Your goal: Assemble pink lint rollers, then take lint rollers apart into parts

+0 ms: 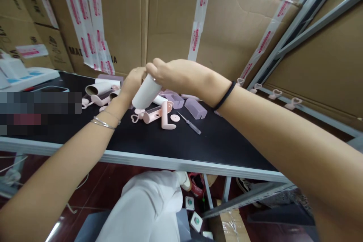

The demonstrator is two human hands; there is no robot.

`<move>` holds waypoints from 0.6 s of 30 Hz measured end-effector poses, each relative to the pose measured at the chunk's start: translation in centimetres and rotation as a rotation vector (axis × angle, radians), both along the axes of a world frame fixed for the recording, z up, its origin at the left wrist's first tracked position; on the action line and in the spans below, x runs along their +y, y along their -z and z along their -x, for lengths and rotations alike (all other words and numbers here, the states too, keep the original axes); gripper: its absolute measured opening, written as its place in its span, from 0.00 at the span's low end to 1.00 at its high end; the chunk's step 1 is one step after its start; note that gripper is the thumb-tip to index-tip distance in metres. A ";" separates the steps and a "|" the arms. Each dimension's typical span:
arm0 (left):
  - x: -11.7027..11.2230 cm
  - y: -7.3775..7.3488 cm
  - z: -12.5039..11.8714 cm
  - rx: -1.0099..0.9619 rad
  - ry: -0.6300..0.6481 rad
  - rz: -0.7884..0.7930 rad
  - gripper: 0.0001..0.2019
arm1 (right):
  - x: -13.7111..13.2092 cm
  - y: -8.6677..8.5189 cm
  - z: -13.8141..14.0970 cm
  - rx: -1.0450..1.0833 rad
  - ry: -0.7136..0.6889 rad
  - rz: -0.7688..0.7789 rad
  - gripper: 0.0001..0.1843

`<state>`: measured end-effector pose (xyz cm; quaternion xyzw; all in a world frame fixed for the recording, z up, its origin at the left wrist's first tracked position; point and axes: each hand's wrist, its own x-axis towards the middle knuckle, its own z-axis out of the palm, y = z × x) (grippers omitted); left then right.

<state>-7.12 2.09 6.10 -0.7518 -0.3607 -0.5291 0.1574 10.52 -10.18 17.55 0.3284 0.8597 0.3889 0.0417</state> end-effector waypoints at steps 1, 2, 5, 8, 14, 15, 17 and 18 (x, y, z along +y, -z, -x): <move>-0.1 -0.1 0.3 -0.124 0.004 -0.019 0.18 | -0.1 -0.3 0.1 -0.045 0.049 -0.046 0.14; -0.4 -0.2 0.4 -0.206 0.031 -0.061 0.21 | -0.1 -0.5 0.2 -0.078 0.092 -0.082 0.15; -1.7 -0.2 -0.1 -0.189 0.206 -0.119 0.24 | 0.6 -0.8 0.7 -0.135 0.157 -0.110 0.15; -2.4 0.3 -1.9 0.018 0.272 -0.008 0.31 | 1.5 -0.3 1.4 -0.118 0.170 -0.055 0.14; -2.2 1.2 -3.3 -0.007 0.225 0.171 0.22 | 2.5 1.5 2.3 -0.044 0.174 0.053 0.14; -2.0 1.2 -3.1 0.015 0.253 0.179 0.21 | 2.8 1.7 2.2 -0.045 0.163 0.079 0.14; -1.7 1.3 -2.7 0.061 0.307 0.191 0.19 | 3.3 1.9 1.9 -0.061 0.137 0.134 0.14; -1.6 1.4 -2.5 0.080 0.327 0.191 0.19 | 3.6 2.0 1.7 -0.068 0.119 0.163 0.15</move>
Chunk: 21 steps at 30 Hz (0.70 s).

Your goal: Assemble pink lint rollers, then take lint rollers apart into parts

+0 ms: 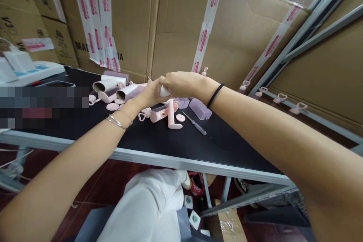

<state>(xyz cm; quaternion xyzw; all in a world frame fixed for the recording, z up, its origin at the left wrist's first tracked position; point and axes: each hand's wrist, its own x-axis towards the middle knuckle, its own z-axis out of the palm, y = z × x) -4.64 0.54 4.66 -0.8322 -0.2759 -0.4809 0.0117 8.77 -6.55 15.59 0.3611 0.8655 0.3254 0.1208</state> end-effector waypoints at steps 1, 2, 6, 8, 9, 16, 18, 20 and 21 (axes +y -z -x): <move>0.2 0.1 0.1 0.011 0.017 -0.007 0.19 | 0.3 0.0 -0.2 0.002 -0.021 0.030 0.15; 0.4 0.3 0.2 0.015 0.034 -0.016 0.20 | 0.5 0.0 -0.3 0.010 -0.044 0.059 0.16; 1.1 0.7 0.2 -0.010 0.112 -0.037 0.22 | 1.1 -0.1 -0.7 0.041 -0.117 0.149 0.19; 1.1 0.7 0.3 -0.014 0.139 -0.032 0.22 | 1.2 -0.2 -0.8 0.041 -0.147 0.165 0.19; 1.1 0.7 0.3 -0.011 0.147 -0.029 0.22 | 1.3 -0.3 -0.9 0.035 -0.162 0.165 0.19; 0.7 0.4 0.7 -0.050 0.153 -0.042 0.20 | 1.4 -0.9 -1.4 -0.073 -0.135 0.069 0.14; 0.9 0.3 0.6 -0.051 0.146 -0.090 0.20 | 1.3 -0.7 -1.6 -0.050 -0.143 0.004 0.15; 0.8 0.2 0.6 -0.041 0.134 -0.139 0.20 | 1.4 -0.4 -2.2 -0.020 -0.159 -0.041 0.15; 0.7 0.1 0.6 -0.039 0.130 -0.158 0.19 | 1.6 -0.3 -2.8 -0.009 -0.167 -0.051 0.14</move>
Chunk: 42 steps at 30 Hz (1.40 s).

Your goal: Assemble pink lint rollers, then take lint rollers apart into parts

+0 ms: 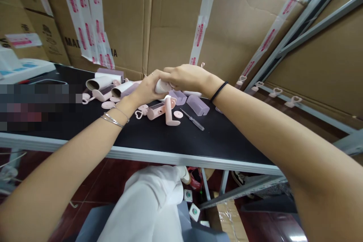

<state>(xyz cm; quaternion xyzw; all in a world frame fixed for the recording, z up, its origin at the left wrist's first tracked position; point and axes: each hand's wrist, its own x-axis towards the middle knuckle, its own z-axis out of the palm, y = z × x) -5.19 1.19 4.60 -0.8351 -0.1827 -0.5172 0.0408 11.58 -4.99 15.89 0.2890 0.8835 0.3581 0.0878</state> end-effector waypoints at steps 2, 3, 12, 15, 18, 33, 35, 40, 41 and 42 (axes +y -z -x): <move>-0.7 -0.4 0.0 -0.015 -0.010 -0.021 0.18 | 0.5 0.4 -1.7 0.027 -0.007 -0.012 0.14; -1.1 -0.6 0.0 -0.029 -0.021 -0.018 0.18 | 0.8 0.7 -2.7 0.052 -0.003 -0.020 0.14; -1.9 0.0 -0.2 0.226 -0.221 0.166 0.18 | 1.8 9.4 -6.3 0.576 0.249 0.006 0.18; -1.6 0.5 -0.3 0.414 -0.340 0.275 0.18 | 1.7 12.0 -5.9 0.614 0.196 0.167 0.25; -1.5 0.5 -0.1 0.504 -0.427 0.327 0.19 | 0.7 13.4 -6.4 0.710 0.327 0.168 0.26; -1.3 0.6 -0.2 0.584 -0.555 0.330 0.26 | -1.3 10.0 -1.4 0.742 0.389 0.098 0.20; -1.2 0.7 -0.3 0.595 -0.556 0.349 0.25 | -1.1 10.5 -0.9 0.786 0.377 0.115 0.20; -1.2 0.7 -0.5 0.586 -0.589 0.358 0.26 | -1.4 12.0 -0.9 0.836 0.393 0.099 0.23; -1.2 0.6 -0.5 0.587 -0.593 0.357 0.26 | -1.4 12.1 -1.0 0.839 0.391 0.099 0.24; -1.2 0.6 -0.6 0.589 -0.595 0.357 0.26 | -1.5 12.1 -1.0 0.844 0.391 0.100 0.24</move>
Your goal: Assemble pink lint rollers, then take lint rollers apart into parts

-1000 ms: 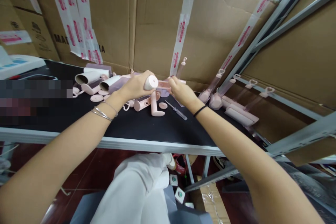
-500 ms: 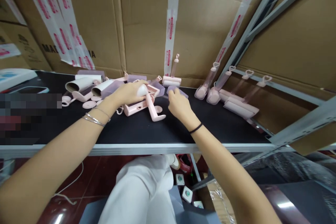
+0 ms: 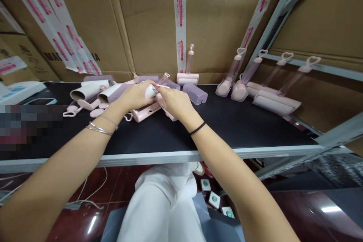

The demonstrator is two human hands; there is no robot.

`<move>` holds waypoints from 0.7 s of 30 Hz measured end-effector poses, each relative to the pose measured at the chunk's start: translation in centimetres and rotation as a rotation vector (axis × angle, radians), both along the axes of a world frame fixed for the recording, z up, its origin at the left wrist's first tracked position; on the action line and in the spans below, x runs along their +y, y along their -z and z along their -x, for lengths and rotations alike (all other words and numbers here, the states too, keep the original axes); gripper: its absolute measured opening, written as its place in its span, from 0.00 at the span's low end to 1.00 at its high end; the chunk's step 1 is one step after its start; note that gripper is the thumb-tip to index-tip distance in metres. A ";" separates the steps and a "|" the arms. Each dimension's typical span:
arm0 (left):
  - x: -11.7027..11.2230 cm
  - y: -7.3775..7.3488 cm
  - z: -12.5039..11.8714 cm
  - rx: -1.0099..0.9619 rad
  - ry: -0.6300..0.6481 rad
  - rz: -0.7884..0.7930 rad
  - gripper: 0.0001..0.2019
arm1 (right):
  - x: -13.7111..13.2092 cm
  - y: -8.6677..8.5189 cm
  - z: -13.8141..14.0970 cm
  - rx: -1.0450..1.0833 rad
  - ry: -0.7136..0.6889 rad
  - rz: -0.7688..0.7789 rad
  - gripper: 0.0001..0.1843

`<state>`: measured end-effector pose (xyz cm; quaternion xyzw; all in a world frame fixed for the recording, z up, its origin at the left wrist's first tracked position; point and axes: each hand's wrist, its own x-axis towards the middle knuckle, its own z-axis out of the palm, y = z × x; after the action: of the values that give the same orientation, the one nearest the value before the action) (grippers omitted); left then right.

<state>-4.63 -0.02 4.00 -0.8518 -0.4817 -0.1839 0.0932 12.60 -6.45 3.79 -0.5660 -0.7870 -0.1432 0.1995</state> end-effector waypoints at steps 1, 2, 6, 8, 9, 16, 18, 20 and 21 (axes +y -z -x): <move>0.0 0.0 0.0 0.002 -0.001 0.001 0.26 | 0.0 0.0 0.0 0.007 0.003 -0.001 0.24; 0.0 -0.1 0.0 0.004 -0.003 0.002 0.25 | 0.0 -0.1 0.0 0.012 0.007 -0.003 0.24; 0.1 0.0 0.1 0.029 -0.017 -0.003 0.25 | 0.0 -0.1 0.1 -0.004 0.007 -0.016 0.25; 0.2 0.1 0.0 0.045 -0.019 -0.003 0.25 | 0.0 0.0 0.1 -0.014 0.011 -0.017 0.25; 0.2 0.1 0.0 0.049 -0.021 -0.001 0.25 | 0.0 0.0 0.1 -0.014 0.015 -0.017 0.25; -0.4 -0.5 -0.3 -0.109 0.020 -0.015 0.27 | 0.4 0.1 -0.4 0.005 0.098 -0.003 0.22; -0.4 -0.6 -0.1 -0.167 0.021 -0.034 0.27 | 0.4 0.2 -0.5 0.031 0.106 -0.043 0.22; -0.1 -0.5 0.2 -0.184 0.015 -0.036 0.26 | 0.4 0.2 -0.5 0.060 0.070 -0.108 0.21; 0.0 -0.4 0.3 -0.185 0.015 -0.033 0.26 | 0.3 0.2 -0.4 0.068 0.039 -0.132 0.21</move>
<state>-4.94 0.02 4.38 -0.8330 -0.4787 -0.2706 0.0611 13.02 -6.12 3.55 -0.5713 -0.7574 -0.1794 0.2603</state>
